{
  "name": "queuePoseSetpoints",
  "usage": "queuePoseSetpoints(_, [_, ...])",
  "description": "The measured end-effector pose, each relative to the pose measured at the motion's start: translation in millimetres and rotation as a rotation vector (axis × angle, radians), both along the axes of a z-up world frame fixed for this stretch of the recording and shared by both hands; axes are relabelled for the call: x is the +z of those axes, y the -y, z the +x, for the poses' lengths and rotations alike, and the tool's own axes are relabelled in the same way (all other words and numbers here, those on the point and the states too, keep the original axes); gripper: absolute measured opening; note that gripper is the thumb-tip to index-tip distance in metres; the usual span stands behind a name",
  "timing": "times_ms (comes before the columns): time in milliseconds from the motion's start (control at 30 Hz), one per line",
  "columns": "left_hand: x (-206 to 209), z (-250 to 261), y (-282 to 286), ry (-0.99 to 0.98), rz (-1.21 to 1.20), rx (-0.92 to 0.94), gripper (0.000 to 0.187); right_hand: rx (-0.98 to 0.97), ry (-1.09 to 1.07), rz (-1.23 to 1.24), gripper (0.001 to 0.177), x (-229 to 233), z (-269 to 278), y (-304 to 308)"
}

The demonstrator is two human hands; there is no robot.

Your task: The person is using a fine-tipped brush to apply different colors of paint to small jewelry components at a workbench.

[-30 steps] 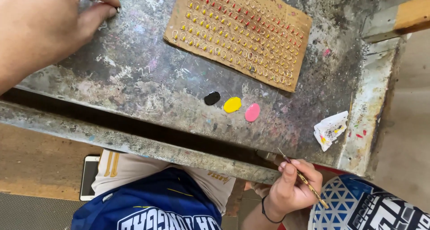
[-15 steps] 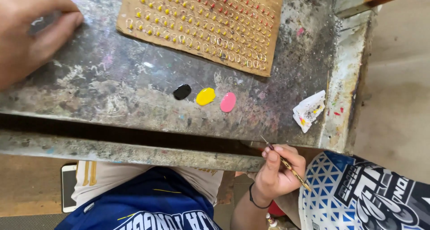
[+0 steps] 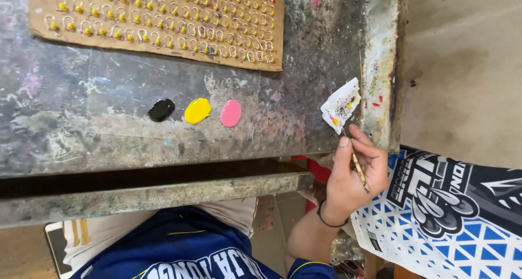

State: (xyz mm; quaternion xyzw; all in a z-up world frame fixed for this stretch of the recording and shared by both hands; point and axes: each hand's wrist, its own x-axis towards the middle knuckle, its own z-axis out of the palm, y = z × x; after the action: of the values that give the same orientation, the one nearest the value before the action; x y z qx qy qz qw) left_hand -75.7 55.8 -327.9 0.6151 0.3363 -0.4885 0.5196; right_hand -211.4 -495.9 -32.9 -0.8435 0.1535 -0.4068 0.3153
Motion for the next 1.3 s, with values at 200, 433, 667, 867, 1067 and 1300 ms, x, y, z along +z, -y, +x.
queuePoseSetpoints(200, [319,-75,157,1.419,-0.036,-0.163,0.016,0.179,-0.407,-0.331,0.010,23,-11,-4])
queuePoseSetpoints(433, [303,-75,174,1.359,-0.385,0.121,0.006,0.118,-0.286,-0.417,0.014,14,-20,-17])
queuePoseSetpoints(667, [298,-75,179,1.333,-0.372,0.115,0.003,0.148,0.180,0.057,0.025,-20,-11,-43])
queuePoseSetpoints(867, [289,-81,180,1.305,-0.331,0.074,0.000,0.434,-0.052,0.079,0.006,11,36,-109])
queuePoseSetpoints(1067, [290,-70,182,1.347,-0.322,-0.002,0.004,0.442,-0.145,-0.091,0.004,22,63,-122])
queuePoseSetpoints(1300, [289,-67,184,1.369,-0.269,-0.051,0.006,0.430,-0.164,-0.078,0.008,18,70,-126])
